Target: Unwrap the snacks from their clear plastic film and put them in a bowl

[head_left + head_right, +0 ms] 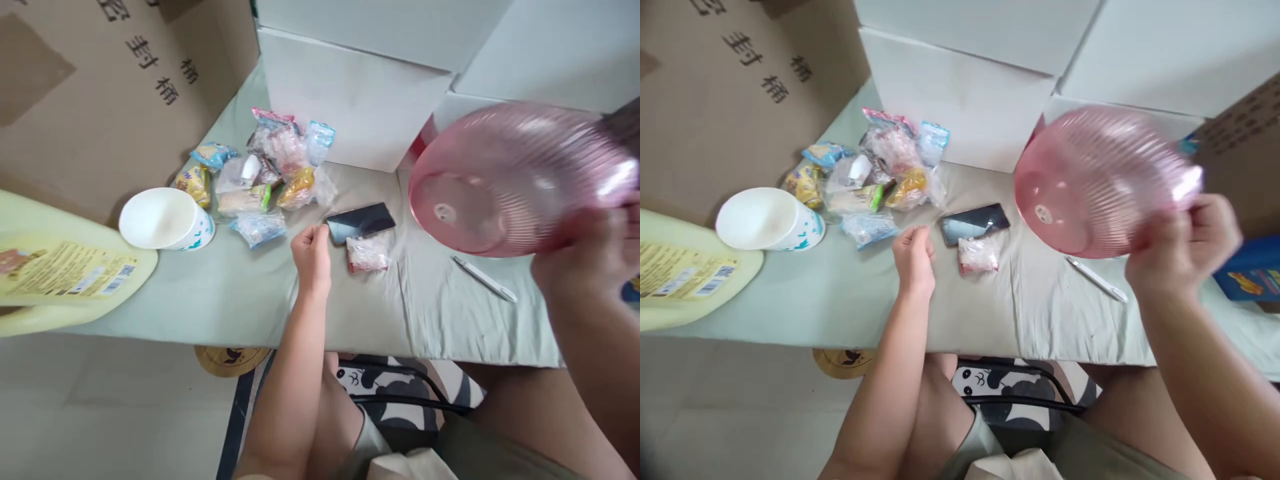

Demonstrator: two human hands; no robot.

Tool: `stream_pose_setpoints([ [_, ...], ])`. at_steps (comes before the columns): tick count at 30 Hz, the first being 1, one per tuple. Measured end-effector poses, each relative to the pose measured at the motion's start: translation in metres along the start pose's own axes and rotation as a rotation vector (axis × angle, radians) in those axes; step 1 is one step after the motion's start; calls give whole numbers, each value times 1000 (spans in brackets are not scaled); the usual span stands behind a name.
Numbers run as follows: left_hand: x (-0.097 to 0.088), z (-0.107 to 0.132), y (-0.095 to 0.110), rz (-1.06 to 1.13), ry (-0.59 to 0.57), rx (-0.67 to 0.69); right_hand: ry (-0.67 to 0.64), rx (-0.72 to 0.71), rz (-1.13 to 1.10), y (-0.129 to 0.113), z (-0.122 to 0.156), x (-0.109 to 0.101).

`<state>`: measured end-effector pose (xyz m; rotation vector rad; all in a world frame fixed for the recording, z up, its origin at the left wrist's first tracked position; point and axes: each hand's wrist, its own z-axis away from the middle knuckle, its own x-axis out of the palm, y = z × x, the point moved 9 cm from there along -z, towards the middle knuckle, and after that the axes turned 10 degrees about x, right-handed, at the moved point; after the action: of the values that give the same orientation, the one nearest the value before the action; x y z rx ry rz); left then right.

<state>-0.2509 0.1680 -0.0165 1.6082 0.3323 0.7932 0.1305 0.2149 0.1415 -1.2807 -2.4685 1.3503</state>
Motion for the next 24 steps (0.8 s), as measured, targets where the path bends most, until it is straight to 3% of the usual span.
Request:
stream_pose_setpoints([
  [2, 7, 1, 0, -24, 2, -1, -82, -91, 131, 13, 14, 1],
  [5, 20, 7, 0, -59, -25, 18, -343, -258, 275, 22, 40, 31],
  [9, 32, 18, 3, -101, -58, 70, -508, -469, 407, 28, 72, 63],
  [13, 35, 24, 7, -150, -86, 98, -557, -397, 596, 56, 82, 76],
  [16, 34, 26, 10, -170, -87, 114, -526, -319, 596, 71, 78, 63],
  [20, 35, 29, 6, -249, -96, 159, -451, -277, 405, 66, 81, 11],
  [22, 37, 29, 3, -318, -126, 207, -586, -275, 201, 53, 109, -16],
  [24, 40, 30, 1, -406, -166, 271, -910, -271, -39, 37, 168, -33],
])
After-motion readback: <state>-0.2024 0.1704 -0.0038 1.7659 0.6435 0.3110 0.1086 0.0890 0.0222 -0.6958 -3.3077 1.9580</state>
